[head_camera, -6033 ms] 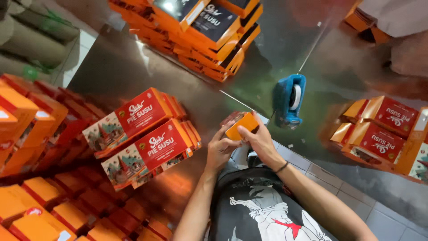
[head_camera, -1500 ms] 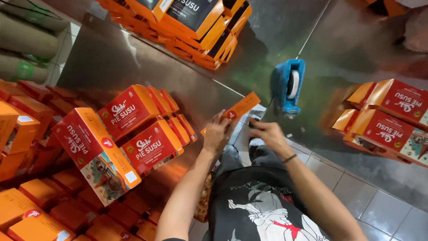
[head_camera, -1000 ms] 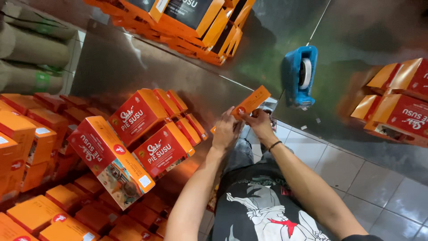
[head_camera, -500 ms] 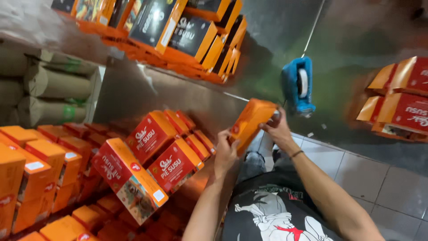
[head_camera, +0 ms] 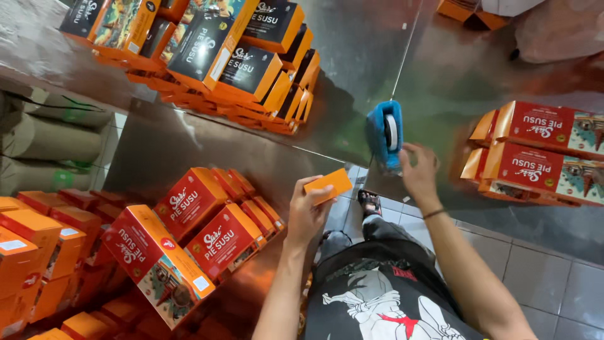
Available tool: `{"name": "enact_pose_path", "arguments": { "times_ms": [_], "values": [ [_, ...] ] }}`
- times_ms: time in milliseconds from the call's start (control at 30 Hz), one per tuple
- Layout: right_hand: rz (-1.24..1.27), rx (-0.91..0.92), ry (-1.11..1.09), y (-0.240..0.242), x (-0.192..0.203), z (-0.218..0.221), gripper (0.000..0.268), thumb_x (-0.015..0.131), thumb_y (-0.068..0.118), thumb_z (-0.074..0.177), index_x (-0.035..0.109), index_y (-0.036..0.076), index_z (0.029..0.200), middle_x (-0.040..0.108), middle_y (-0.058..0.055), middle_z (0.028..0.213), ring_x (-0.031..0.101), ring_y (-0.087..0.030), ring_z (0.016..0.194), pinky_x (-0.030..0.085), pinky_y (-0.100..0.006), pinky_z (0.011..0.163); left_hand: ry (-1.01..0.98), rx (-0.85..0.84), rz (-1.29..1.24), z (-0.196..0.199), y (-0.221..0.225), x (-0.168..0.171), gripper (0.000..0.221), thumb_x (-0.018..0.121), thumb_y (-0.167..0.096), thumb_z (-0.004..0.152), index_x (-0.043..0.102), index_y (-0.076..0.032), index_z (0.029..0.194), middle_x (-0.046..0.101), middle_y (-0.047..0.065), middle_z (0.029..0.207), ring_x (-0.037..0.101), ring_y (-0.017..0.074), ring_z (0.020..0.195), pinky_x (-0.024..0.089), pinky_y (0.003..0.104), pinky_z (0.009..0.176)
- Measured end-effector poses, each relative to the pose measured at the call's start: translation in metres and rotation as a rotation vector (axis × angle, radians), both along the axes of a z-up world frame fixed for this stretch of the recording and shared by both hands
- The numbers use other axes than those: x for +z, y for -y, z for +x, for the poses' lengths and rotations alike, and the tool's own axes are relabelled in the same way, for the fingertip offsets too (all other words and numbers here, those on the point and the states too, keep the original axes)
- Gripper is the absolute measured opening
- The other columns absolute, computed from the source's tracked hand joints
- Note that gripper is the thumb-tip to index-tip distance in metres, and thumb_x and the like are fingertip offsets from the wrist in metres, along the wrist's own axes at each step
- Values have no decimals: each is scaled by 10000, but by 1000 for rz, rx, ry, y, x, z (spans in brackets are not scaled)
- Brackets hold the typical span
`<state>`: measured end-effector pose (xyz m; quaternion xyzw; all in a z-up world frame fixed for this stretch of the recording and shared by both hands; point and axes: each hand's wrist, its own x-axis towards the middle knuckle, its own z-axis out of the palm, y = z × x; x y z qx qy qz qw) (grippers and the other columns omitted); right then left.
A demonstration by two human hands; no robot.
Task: The person packages small orange boxes into larger product boxes by hand, using a tape dispenser to seal the larger containers.
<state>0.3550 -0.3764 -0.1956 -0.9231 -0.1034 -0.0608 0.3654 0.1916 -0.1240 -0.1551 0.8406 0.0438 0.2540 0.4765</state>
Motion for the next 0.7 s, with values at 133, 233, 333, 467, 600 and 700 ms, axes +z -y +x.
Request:
{"name": "enact_pose_path", "arguments": {
  "times_ms": [133,233,333,467,600,700],
  "values": [
    [27,-157,-687,9,-33,13,704,505,822,993,752,207,1232,701,-111,1284,607,-374,1256,432,-507,1073,48,59,-38,0,4,-13,273,870,-232,816,795,-264,1077,637,80,1252,708,286,1090,569,342,937],
    [22,-87,-546,11,-38,7,359,703,533,961,806,190,992,773,-95,940,733,-350,952,533,-433,862,76,87,-64,-2,3,-8,286,842,-140,853,774,-210,1123,615,163,1248,693,360,1095,586,372,920],
    [43,-99,-530,22,-44,-13,327,696,449,959,799,139,944,753,-171,978,674,-433,1057,495,-487,908,55,106,-79,-7,0,-11,308,840,-133,852,760,-218,1137,605,145,1254,688,346,1101,594,373,917],
    [-201,-140,-525,30,-46,-22,329,696,420,896,806,113,942,768,-151,927,717,-408,988,521,-466,878,45,129,-119,-9,6,-13,319,864,-115,821,772,-206,1113,617,143,1259,687,343,1108,594,363,916],
    [-436,-12,-645,27,-55,-16,331,675,429,871,842,169,989,800,-143,959,740,-418,997,565,-509,881,99,147,-62,-11,8,-7,267,869,-215,821,783,-227,1073,646,111,1230,695,325,1079,570,372,931],
    [379,169,-797,-25,35,-54,286,805,155,838,827,133,1122,770,-135,797,637,-147,781,541,-297,758,151,158,-94,-13,14,-24,246,873,-201,814,815,-269,1043,675,93,1218,706,299,1080,550,365,949]
  ]
}}
